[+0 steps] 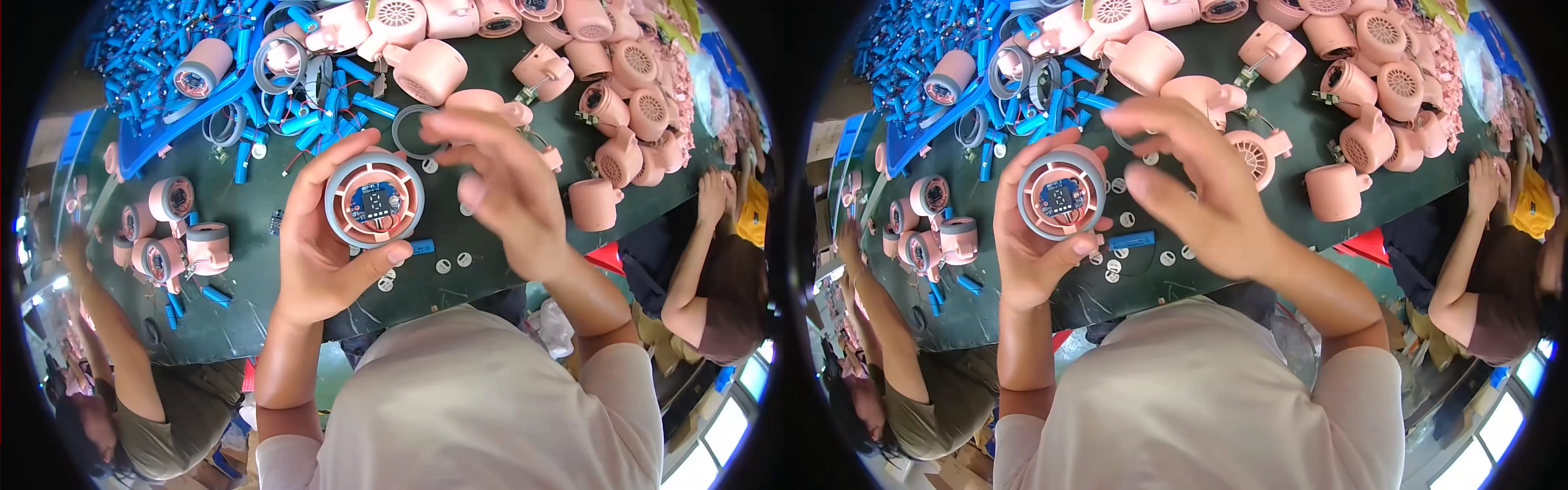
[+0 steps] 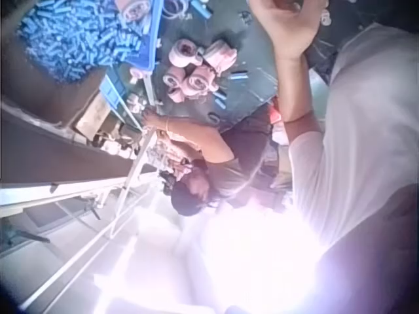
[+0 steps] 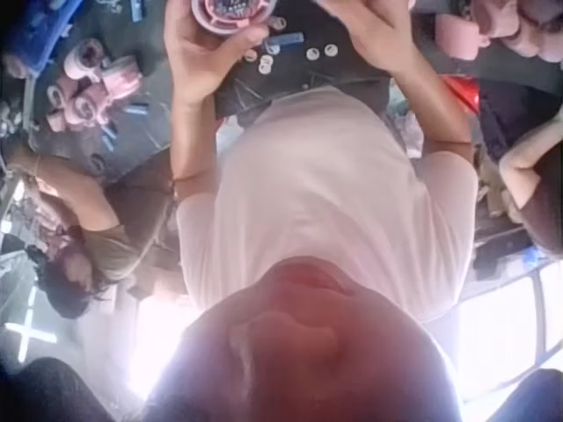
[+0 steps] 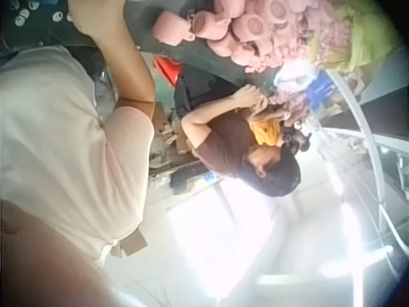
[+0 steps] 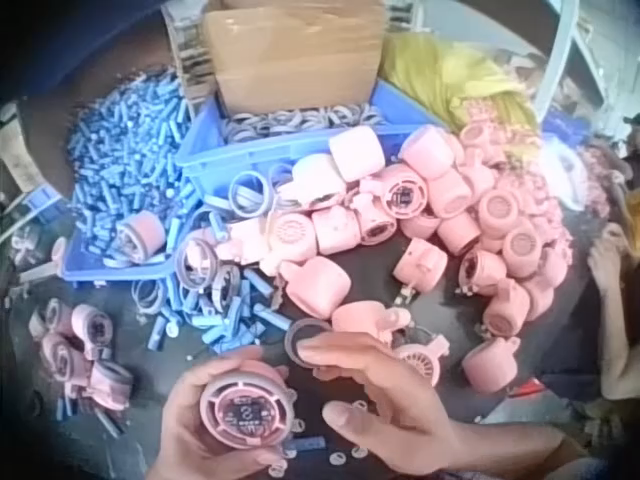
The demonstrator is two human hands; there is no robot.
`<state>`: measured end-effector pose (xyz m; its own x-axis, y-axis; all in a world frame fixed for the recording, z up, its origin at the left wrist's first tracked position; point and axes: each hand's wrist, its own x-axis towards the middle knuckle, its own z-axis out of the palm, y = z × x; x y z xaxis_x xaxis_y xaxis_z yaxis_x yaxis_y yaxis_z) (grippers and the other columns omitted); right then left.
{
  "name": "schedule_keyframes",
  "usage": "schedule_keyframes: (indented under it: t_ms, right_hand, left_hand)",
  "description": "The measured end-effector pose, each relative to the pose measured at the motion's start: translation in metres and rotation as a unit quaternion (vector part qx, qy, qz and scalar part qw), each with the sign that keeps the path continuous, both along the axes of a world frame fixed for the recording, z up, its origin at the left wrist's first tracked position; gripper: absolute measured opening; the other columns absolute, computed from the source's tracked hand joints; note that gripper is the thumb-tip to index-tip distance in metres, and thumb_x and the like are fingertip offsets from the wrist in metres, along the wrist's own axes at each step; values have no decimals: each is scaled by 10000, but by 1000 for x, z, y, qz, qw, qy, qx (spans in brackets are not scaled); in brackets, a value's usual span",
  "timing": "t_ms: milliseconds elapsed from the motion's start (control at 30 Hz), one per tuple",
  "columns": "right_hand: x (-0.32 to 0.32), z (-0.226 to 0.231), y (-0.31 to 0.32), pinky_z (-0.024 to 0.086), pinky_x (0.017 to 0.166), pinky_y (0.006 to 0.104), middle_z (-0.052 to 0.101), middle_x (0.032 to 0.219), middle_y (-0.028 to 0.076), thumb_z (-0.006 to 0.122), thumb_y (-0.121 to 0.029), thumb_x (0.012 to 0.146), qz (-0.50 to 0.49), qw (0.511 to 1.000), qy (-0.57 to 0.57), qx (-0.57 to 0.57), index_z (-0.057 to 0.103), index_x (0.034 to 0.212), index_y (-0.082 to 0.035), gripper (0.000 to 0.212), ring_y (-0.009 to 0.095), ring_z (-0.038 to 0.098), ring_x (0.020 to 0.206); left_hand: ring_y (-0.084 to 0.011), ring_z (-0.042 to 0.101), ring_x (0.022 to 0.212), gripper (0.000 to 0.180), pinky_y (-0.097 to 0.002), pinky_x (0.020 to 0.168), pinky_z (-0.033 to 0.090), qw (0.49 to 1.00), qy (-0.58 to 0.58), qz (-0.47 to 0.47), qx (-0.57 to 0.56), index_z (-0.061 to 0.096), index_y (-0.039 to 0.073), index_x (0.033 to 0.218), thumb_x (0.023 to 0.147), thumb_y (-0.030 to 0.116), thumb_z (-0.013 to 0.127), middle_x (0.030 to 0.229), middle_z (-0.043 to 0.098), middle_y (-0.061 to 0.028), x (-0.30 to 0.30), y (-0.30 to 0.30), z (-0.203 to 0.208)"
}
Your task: The person assembles portable fans by hand, connecting circuit boards and wires, placing components into the fan housings, and attaching circular rings onto the housings.
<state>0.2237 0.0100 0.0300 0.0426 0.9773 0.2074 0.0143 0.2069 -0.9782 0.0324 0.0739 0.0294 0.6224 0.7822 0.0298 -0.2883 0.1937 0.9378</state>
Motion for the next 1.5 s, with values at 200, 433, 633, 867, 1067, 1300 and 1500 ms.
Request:
schedule_keyframes:
  t_ms: [200,433,633,867,1067,1300,1500]
  right_hand:
    - [-31,-25,-27,450,828,361,507,1095,169,721,-36,645,-103,981,-149,64,506,1016,-56,429,284,535,996]
    - [-37,-47,-34,463,719,378,590,949,65,759,-111,642,13,932,-355,67,616,939,-73,332,265,557,909]
    - [-19,-48,-41,422,712,362,571,856,45,758,-104,661,23,933,-354,57,652,890,-64,256,224,538,837]
    - [-23,-37,-41,432,688,332,636,875,66,726,-56,761,71,977,-198,-25,650,968,-41,221,205,562,777]
    - [-26,-29,-43,431,579,260,632,821,76,665,-59,824,124,971,16,-203,614,1038,-27,222,118,563,668]
    - [-30,-24,-35,442,633,285,623,740,13,766,-106,688,129,978,-161,-42,615,1037,-104,380,148,593,646]
    - [-29,-27,-34,451,677,292,668,764,21,773,-42,638,139,981,-123,-52,656,995,-81,377,179,620,697]
  left_hand:
    - [-203,546,1129,782,-290,881,535,996,-10,56,-66,323,40,1377,741,31,778,1263,497,-118,3,-1,-3]
    - [-327,482,1112,679,-416,922,400,787,443,130,408,443,8,1340,782,255,740,1324,471,-195,-25,-1,-22]
    - [-286,550,965,398,-354,780,442,793,341,98,495,644,51,1055,660,62,692,1170,577,-151,-64,-52,-26]
    - [-286,584,931,388,-339,741,484,838,322,167,408,638,22,1030,663,-24,757,1081,612,-135,-41,-73,-47]
    - [-242,631,895,216,-307,740,523,926,251,209,191,657,-31,963,752,-78,649,1008,638,-152,-39,-78,-39]
    - [-240,635,964,189,-314,770,580,968,151,196,51,594,-80,1054,873,-77,538,1081,574,-171,-40,-85,-32]
    - [-238,643,940,242,-314,784,576,969,140,196,60,585,-79,1097,857,-92,554,1057,594,-176,-46,-86,-33]
